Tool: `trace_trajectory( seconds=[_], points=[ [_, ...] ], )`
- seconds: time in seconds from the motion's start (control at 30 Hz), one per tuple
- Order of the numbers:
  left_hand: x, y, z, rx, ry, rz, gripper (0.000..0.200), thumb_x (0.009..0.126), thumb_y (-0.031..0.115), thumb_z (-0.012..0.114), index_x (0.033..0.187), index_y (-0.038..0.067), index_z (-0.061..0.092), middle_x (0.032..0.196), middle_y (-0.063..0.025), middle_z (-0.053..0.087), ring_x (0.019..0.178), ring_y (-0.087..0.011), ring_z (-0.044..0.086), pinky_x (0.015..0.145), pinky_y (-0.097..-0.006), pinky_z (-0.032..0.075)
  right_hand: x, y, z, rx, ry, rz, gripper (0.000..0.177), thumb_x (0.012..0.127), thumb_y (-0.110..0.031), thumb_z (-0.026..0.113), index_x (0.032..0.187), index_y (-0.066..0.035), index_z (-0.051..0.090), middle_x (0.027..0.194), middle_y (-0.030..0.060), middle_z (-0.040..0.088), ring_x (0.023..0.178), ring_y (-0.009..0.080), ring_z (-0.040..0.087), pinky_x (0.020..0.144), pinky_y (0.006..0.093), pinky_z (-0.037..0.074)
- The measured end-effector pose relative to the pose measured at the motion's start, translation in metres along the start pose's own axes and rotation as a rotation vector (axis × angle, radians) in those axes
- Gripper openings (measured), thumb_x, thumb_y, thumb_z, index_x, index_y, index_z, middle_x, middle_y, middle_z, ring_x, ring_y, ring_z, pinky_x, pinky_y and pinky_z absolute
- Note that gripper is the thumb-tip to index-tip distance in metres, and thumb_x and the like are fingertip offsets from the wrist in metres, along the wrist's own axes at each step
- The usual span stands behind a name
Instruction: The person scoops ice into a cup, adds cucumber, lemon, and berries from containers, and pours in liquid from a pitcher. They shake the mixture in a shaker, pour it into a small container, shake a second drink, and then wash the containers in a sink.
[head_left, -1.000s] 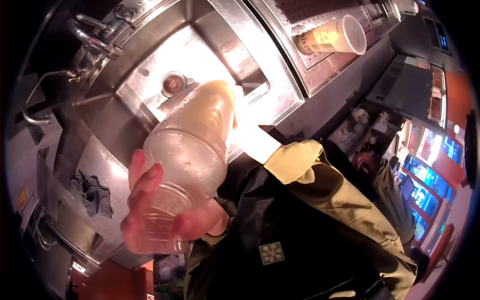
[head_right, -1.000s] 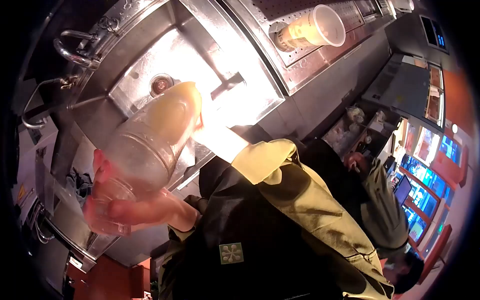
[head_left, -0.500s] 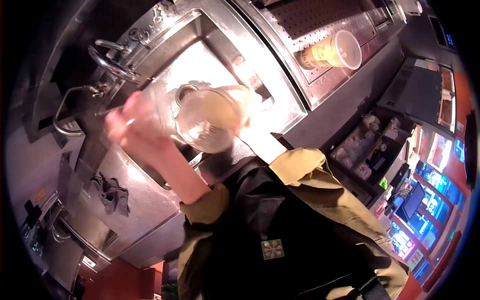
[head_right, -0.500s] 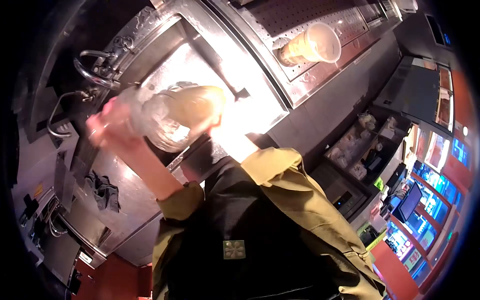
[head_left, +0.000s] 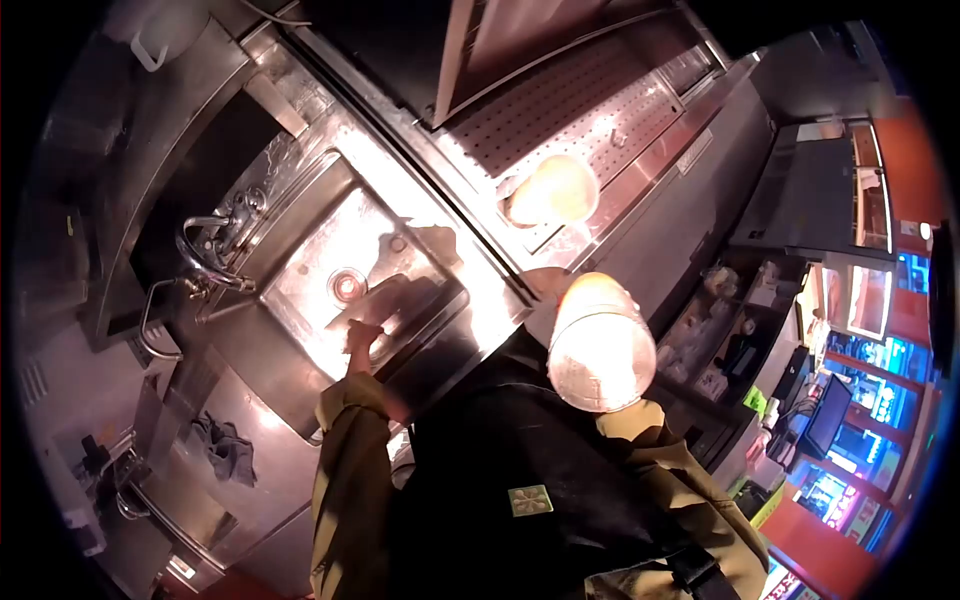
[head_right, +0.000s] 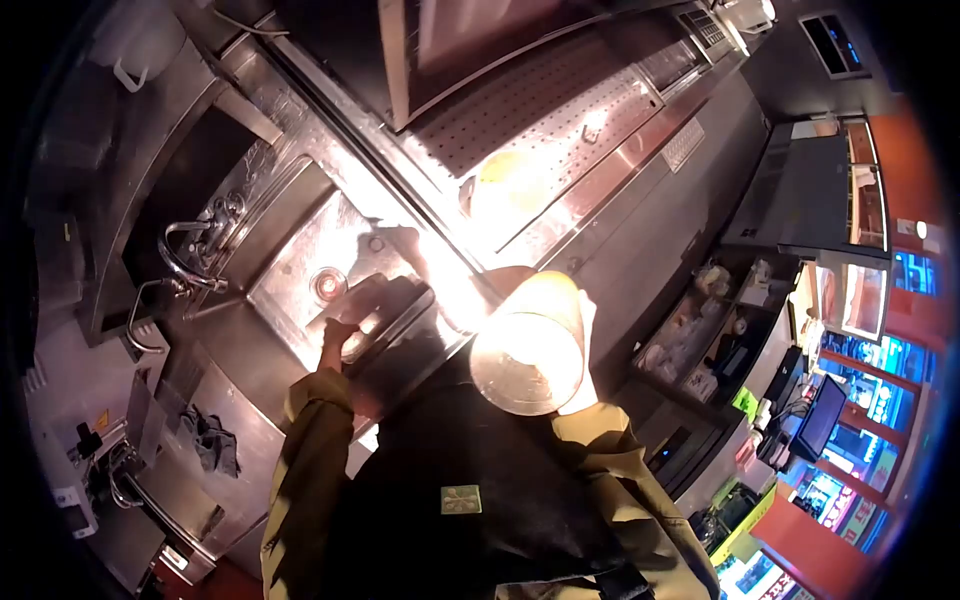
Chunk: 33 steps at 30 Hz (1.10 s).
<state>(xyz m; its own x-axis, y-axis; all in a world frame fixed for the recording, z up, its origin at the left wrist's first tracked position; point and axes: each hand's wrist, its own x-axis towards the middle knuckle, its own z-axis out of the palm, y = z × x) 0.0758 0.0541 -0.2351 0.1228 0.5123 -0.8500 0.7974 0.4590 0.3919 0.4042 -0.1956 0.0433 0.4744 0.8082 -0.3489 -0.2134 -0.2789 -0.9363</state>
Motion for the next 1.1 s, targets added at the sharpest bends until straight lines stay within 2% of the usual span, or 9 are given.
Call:
trace_trajectory(
  seconds=[0.1,0.17,0.23,0.27,0.3,0.4,0.43,0.53,1.1],
  points=[
    [-0.055,0.065,-0.015,0.478,0.298,0.058,0.044,0.079,0.030,0.058,0.111,0.002,0.049,0.103,-0.0137,0.061,0.091,-0.0268,0.061,0.078,-0.0351,0.049,0.030,-0.062,-0.022,0.388,0.350,0.071,0.057,0.086,-0.049,0.043,0.126,-0.009,0.042,0.121,0.0103,0.051,0.111,0.0271,0.048,0.095,0.0410,0.038],
    [-0.107,0.135,-0.022,0.290,0.473,0.317,0.044,0.078,0.027,0.061,0.113,0.002,0.049,0.104,-0.0134,0.061,0.091,-0.0267,0.061,0.079,-0.0353,0.049,0.059,-0.101,-0.032,0.649,0.561,0.130,0.062,0.083,-0.057,0.041,0.123,-0.009,0.045,0.116,0.0132,0.054,0.107,0.0316,0.051,0.091,0.0470,0.043],
    [-0.164,0.205,-0.012,-0.359,0.301,0.572,0.046,0.072,0.013,0.066,0.114,0.004,0.048,0.105,-0.0143,0.061,0.100,-0.0269,0.057,0.086,-0.0392,0.045,0.088,-0.112,-0.058,0.659,0.516,0.058,0.064,0.083,-0.057,0.042,0.124,-0.007,0.043,0.121,0.0119,0.050,0.112,0.0291,0.048,0.093,0.0454,0.043],
    [-0.142,0.211,0.008,-0.178,0.431,0.993,0.051,0.072,0.007,0.070,0.117,0.007,0.046,0.106,-0.0116,0.059,0.104,-0.0225,0.055,0.087,-0.0366,0.044,0.102,-0.123,-0.062,0.733,0.512,0.034,0.065,0.083,-0.057,0.042,0.124,-0.007,0.043,0.122,0.0117,0.049,0.113,0.0284,0.047,0.093,0.0453,0.042],
    [-0.180,0.243,0.025,-0.477,0.236,1.041,0.055,0.071,0.016,0.071,0.118,0.004,0.044,0.121,-0.0135,0.050,0.116,-0.0228,0.044,0.098,-0.0355,0.034,0.114,-0.131,-0.066,0.809,0.509,0.013,0.065,0.083,-0.057,0.041,0.124,-0.006,0.042,0.123,0.0116,0.048,0.114,0.0277,0.046,0.094,0.0452,0.042],
    [-0.204,0.302,0.063,-0.039,0.217,0.970,0.097,0.058,0.030,0.081,0.131,-0.001,0.026,0.136,-0.0181,0.033,0.122,-0.0290,0.036,0.099,-0.0374,0.034,0.141,-0.145,-0.076,0.837,0.383,0.017,0.067,0.084,-0.058,0.040,0.126,-0.006,0.040,0.126,0.0110,0.045,0.114,0.0266,0.047,0.094,0.0437,0.043],
    [-0.203,0.320,0.074,-0.214,0.294,1.279,0.105,0.055,0.030,0.082,0.134,-0.002,0.020,0.133,-0.0193,0.037,0.122,-0.0311,0.038,0.098,-0.0383,0.036,0.151,-0.148,-0.079,0.811,0.339,-0.002,0.067,0.084,-0.058,0.040,0.126,-0.006,0.039,0.126,0.0107,0.045,0.114,0.0264,0.047,0.094,0.0433,0.043],
    [-0.209,0.348,0.092,-0.336,0.444,1.145,0.105,0.055,0.028,0.084,0.133,-0.003,0.021,0.120,-0.0189,0.051,0.109,-0.0310,0.052,0.094,-0.0375,0.042,0.175,-0.152,-0.080,0.709,0.379,-0.032,0.060,0.087,-0.054,0.038,0.126,-0.008,0.039,0.127,0.0083,0.044,0.116,0.0238,0.045,0.092,0.0412,0.044],
    [-0.216,0.358,0.095,-0.473,0.426,1.032,0.080,0.060,0.020,0.081,0.123,-0.001,0.036,0.113,-0.0148,0.052,0.103,-0.0230,0.053,0.089,-0.0339,0.043,0.237,-0.153,-0.097,0.543,0.305,-0.160,0.048,0.092,-0.044,0.035,0.119,-0.006,0.043,0.119,0.0081,0.049,0.110,0.0220,0.048,0.090,0.0368,0.043]
  ],
)
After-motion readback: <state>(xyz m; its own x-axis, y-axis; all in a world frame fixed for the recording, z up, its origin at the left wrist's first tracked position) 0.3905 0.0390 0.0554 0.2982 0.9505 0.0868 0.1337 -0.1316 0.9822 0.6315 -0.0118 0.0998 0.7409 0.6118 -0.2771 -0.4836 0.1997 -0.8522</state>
